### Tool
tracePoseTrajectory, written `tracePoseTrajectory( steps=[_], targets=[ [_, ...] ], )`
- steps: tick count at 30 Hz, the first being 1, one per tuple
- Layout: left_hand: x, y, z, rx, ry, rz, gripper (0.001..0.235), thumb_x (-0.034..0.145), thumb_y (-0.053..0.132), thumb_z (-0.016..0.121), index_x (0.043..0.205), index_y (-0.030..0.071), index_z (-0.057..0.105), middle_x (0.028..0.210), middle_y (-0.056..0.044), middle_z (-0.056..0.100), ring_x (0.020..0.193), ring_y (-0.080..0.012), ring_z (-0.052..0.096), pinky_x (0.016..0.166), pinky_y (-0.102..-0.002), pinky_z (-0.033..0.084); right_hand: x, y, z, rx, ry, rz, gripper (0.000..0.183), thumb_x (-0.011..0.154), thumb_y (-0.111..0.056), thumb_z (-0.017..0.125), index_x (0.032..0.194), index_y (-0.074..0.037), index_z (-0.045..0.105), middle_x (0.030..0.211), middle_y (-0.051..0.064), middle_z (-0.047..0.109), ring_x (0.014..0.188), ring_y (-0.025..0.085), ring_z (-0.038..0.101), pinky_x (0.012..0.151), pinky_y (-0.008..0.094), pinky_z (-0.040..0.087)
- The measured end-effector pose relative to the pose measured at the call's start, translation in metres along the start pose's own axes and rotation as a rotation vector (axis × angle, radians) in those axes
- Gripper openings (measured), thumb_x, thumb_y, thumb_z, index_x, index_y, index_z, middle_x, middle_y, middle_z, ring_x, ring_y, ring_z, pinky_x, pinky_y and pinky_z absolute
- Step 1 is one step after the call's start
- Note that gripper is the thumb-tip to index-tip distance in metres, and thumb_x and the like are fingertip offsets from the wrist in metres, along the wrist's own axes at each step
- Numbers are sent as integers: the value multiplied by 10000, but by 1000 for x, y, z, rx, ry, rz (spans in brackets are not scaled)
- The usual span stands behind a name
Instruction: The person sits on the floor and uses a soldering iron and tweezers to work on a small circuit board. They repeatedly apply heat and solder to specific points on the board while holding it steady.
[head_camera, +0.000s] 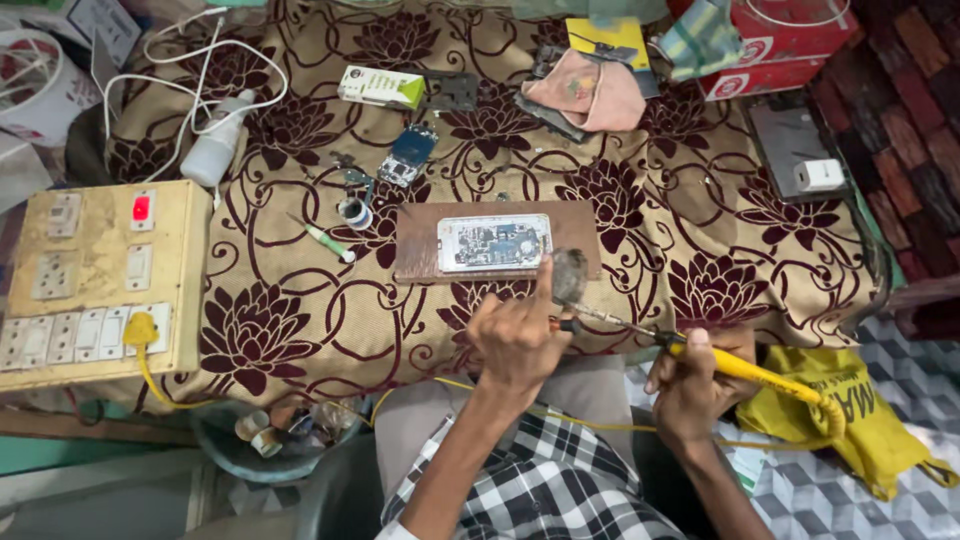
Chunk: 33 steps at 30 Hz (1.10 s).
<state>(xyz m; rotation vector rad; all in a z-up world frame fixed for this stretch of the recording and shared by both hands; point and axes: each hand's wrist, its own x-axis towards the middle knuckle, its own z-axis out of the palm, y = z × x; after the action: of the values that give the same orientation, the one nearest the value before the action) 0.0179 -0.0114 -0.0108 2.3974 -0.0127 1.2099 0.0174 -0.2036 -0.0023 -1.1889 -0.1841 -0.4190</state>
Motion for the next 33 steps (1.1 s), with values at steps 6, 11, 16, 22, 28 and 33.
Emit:
tracePoseTrajectory(
  steps=[6,11,16,22,28,33],
  targets=[
    [-3,5,6,-83,-39,-12,559,955,306,630,1418,-7,629,487,29,467,395,-131,372,512,-345,313,13,24,-2,-96,-3,-187,199,1107,-164,578,1108,-49,415,778,83,545,545,154,562,495,345,543],
    [9,-1,13,-31,-48,-15,658,899,425,751,1370,-24,651,578,4,562,488,-147,508,588,-347,408,31,22,-20,-531,43,-185,290,1141,-177,630,986,-25,438,677,97,511,489,169,482,490,302,431],
    [51,3,50,110,-272,-163,736,696,513,840,1169,-38,716,467,11,607,360,-126,522,749,-500,530,63,16,-18,-105,338,-196,236,1130,-270,581,1076,-93,435,750,50,512,529,143,525,471,293,507],
    [79,2,53,57,-816,-517,621,885,633,728,876,14,773,582,-45,622,515,-218,582,746,-469,526,74,20,-9,59,336,-178,257,1201,-295,555,1188,-56,462,764,49,500,598,114,528,502,273,509],
    [74,-6,8,-62,-361,-358,1048,745,594,762,1457,-54,349,577,-94,696,573,-245,667,865,-529,515,54,37,11,65,230,-49,309,1161,-333,533,1253,-44,476,806,60,549,634,132,563,573,263,504],
    [56,-61,-44,-906,-345,-1012,686,1022,404,601,1559,158,252,819,-2,578,755,-152,572,872,-372,523,31,65,28,7,41,-17,288,1121,-304,542,1207,-40,465,790,82,582,659,163,614,586,288,527]
  ],
)
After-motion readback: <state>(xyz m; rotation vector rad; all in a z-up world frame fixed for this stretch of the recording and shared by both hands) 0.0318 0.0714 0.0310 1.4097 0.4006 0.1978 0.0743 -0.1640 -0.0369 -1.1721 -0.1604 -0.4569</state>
